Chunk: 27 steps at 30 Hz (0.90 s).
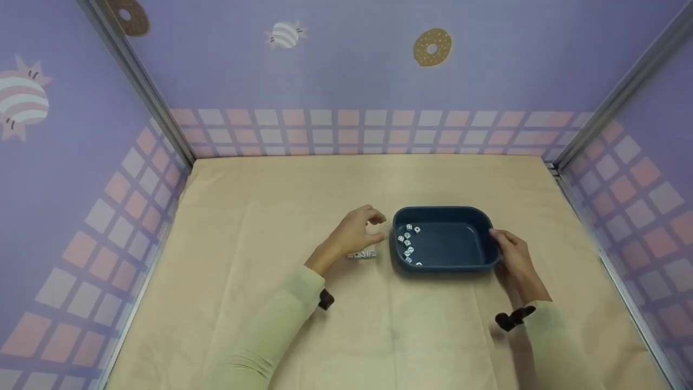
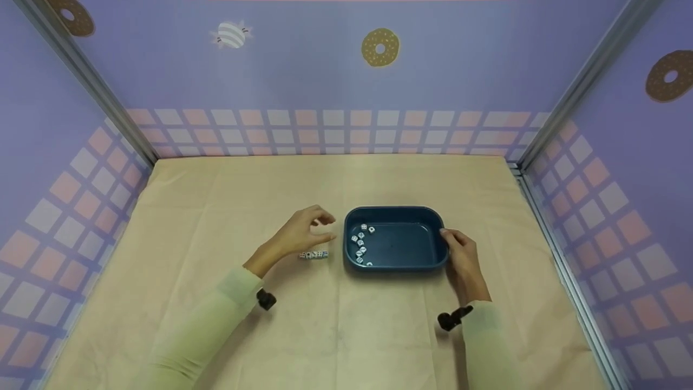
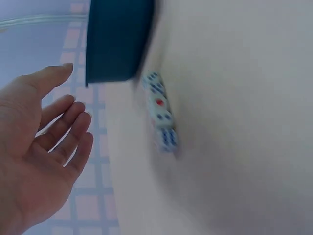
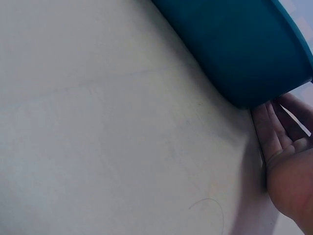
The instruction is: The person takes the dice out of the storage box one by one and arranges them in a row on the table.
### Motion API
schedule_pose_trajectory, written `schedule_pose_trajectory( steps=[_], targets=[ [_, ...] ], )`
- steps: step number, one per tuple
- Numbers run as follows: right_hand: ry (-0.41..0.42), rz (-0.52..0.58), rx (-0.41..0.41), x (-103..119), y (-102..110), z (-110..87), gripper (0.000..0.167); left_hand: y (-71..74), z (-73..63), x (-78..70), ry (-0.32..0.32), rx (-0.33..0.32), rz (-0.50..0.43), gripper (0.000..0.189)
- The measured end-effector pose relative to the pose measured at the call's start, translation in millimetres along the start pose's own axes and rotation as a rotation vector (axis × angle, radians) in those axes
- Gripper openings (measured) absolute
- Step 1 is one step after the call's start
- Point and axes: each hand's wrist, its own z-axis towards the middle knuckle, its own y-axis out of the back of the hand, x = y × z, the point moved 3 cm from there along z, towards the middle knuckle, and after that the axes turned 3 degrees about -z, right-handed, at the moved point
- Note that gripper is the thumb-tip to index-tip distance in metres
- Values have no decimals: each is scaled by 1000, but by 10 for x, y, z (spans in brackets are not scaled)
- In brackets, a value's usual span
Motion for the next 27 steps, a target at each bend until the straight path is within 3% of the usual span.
schedule_pose_trajectory(
  steps=[3,7,16,20,27],
  targets=[
    [8,1,-7,-85,8,65,64,-48,159,-109,-40,-21,-4,41],
    [14,65,-4,-118,-14,78,66,-134,350,-180,-48,-17,2,40],
    [1,262,3,-115,-63,64,58,-426,649,-378,-23,48,146,41],
    [-15,252,12,-108,-50,60,59,-591,701,-447,6,85,280,41],
    [11,93,11,-109,3,76,55,-799,786,-476,44,142,427,41]
  ],
)
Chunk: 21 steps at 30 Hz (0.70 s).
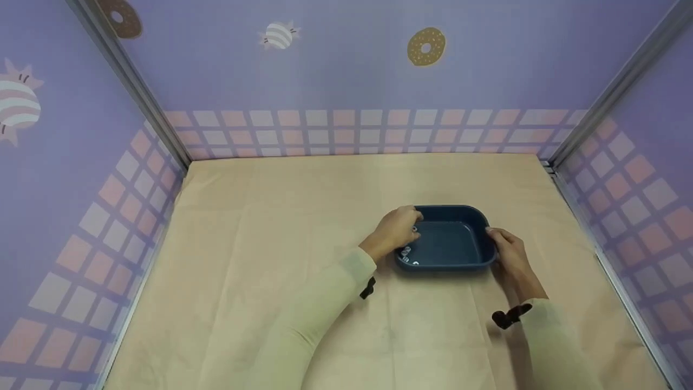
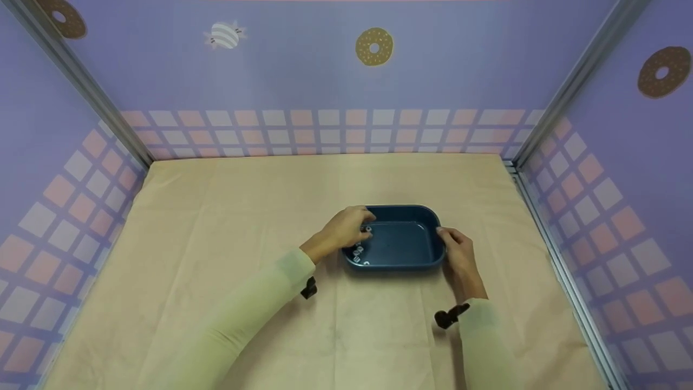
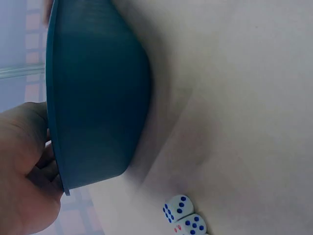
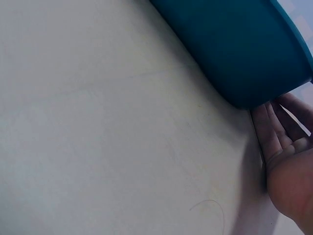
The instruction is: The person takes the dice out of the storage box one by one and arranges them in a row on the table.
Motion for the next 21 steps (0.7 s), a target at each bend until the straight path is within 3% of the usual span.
schedule_pose_trajectory(
  steps=[6,10,17,21],
  targets=[
    [-15,-17,11,-16,-15,3,62,-105,57,-18,34,13,117,31],
    [-7,8,13,-21,-24,8,62,-141,76,-33,44,-15,152,25],
    [-49,74,24,26,-31,-30,55,-220,76,-69,22,-56,268,27],
    [-51,84,23,103,-39,-70,49,-232,77,-65,-7,-81,270,20]
  ],
)
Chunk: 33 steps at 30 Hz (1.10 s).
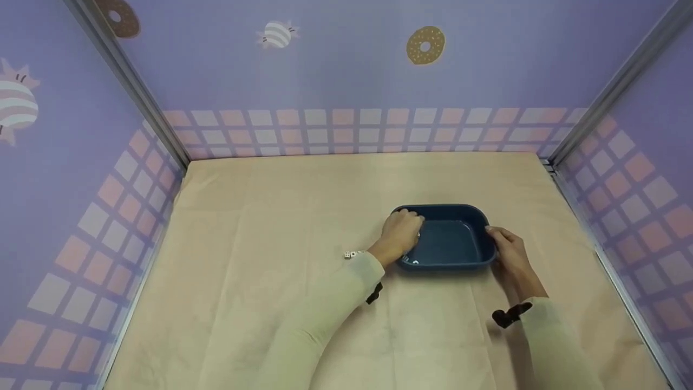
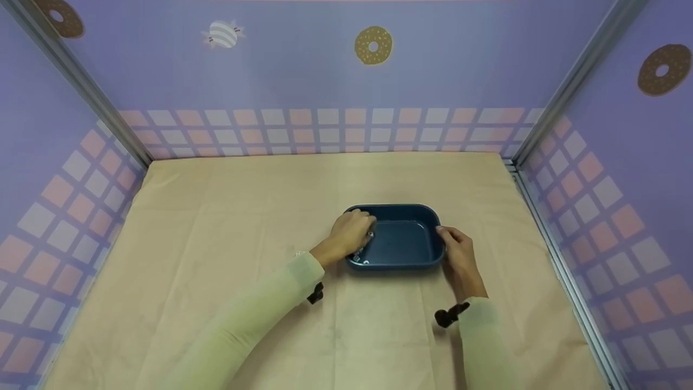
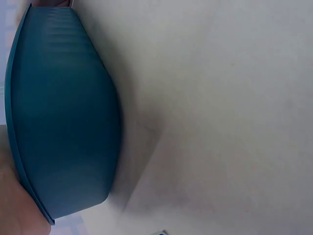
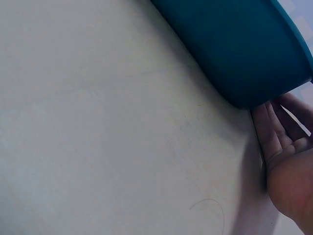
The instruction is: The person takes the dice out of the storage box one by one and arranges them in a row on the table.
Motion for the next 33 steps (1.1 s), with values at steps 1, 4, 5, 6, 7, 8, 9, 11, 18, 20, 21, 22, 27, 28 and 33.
schedule_pose_trajectory(
  steps=[1,4,5,6,7,8,9,11,18,20,21,22,27,28,33],
  targets=[
    [1,8,-1,4,-1,-10,48,8,-5,5,-7,-4,-19,18],
    [28,-66,-13,-18,24,-5,53,79,-17,40,-26,-2,-112,15],
    [41,-101,-21,-29,36,8,56,127,-19,55,-31,1,-142,14],
    [52,-132,-29,-44,49,23,60,183,-24,70,-34,4,-175,15],
    [65,-159,-37,-63,63,37,64,240,-36,85,-42,5,-203,16],
    [68,-178,-39,-41,60,17,63,304,-51,103,-53,2,-228,17],
    [68,-189,-40,-14,53,-7,62,372,-72,123,-65,1,-249,18],
    [56,-168,-32,61,21,-67,60,501,-117,177,-92,-17,-283,19],
    [29,-167,-12,92,-12,-84,59,742,-346,497,-149,-27,-367,17],
    [34,-187,-19,10,17,-32,61,755,-426,607,-144,7,-370,17],
    [37,-184,-22,-28,28,-3,61,755,-465,665,-140,24,-368,17],
    [38,-184,-25,-63,40,21,62,755,-506,726,-134,40,-371,17],
    [43,-171,-34,-135,53,68,67,737,-729,1022,-103,70,-416,17],
    [42,-172,-34,-137,51,68,68,729,-781,1074,-99,69,-426,17],
    [35,-170,-26,-135,36,77,71,630,-1069,1289,-78,70,-442,18]
  ],
)
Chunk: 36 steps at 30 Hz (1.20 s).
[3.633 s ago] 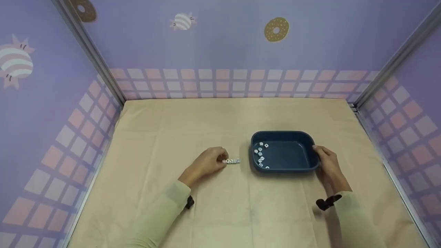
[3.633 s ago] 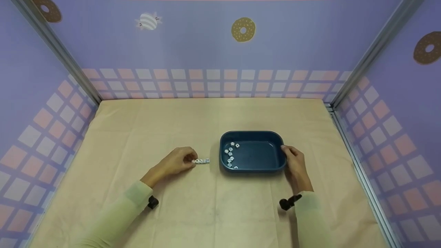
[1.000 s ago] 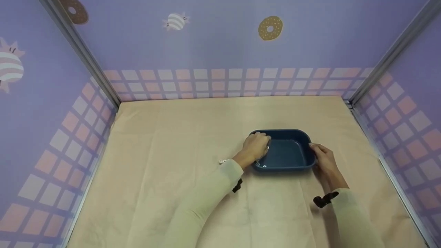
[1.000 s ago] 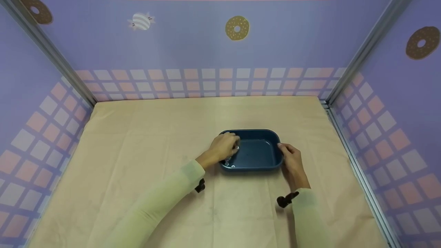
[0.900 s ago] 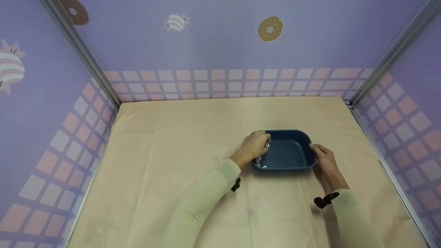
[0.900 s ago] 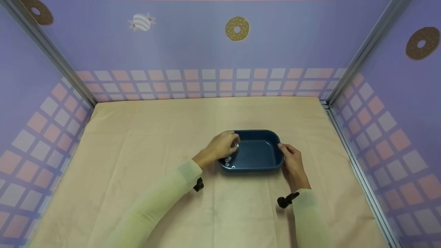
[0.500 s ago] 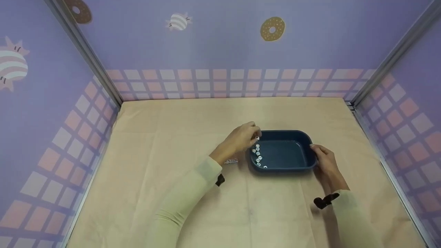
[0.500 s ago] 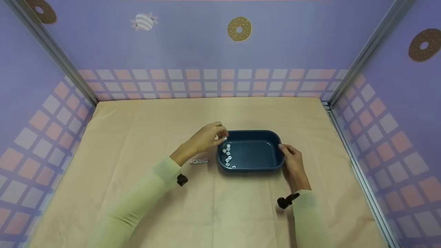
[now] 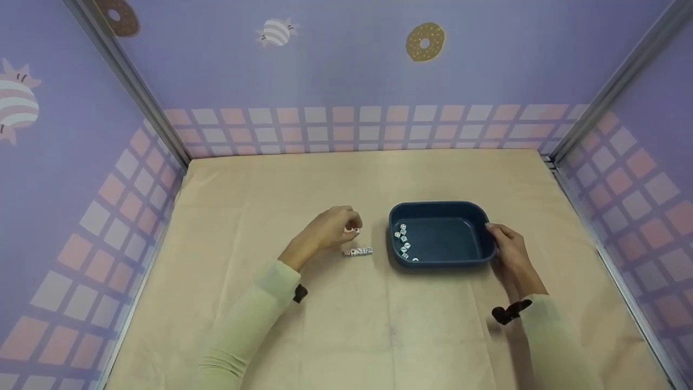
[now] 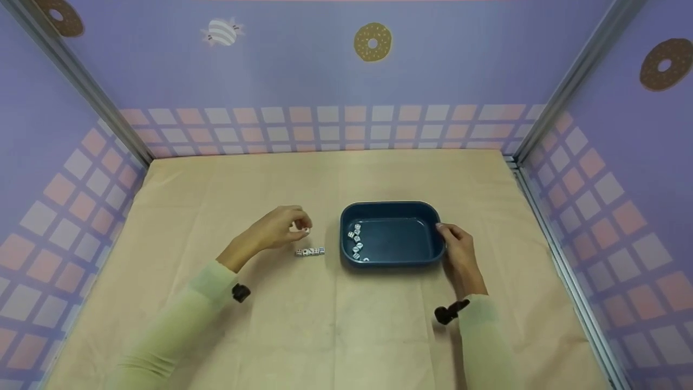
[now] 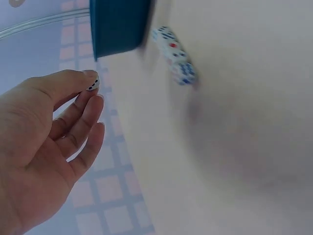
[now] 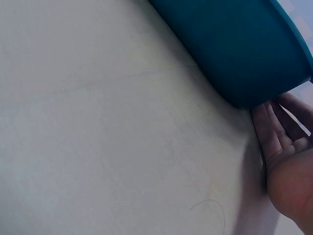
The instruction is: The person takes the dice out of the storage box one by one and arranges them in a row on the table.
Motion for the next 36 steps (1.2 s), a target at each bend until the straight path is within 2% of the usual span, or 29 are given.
schedule_pose_trajectory(
  steps=[5,11,15,20,24,31,36],
  targets=[
    [-3,11,4,52,-1,2,66,-97,-255,169,50,16,-15,19],
    [-19,77,20,200,-24,-84,58,-235,-411,271,84,-5,3,11],
    [-8,101,20,178,-21,-64,58,-318,-425,293,102,4,-1,9],
    [6,63,-2,28,10,23,62,-383,-410,298,117,15,-35,10],
    [13,66,-13,-8,17,40,65,-407,-399,302,115,0,-55,11],
    [-5,53,2,48,17,1,65,-459,-386,290,92,-31,-37,16],
    [-20,41,20,203,-1,-130,60,-524,-383,282,65,-32,-13,17]
  ],
)
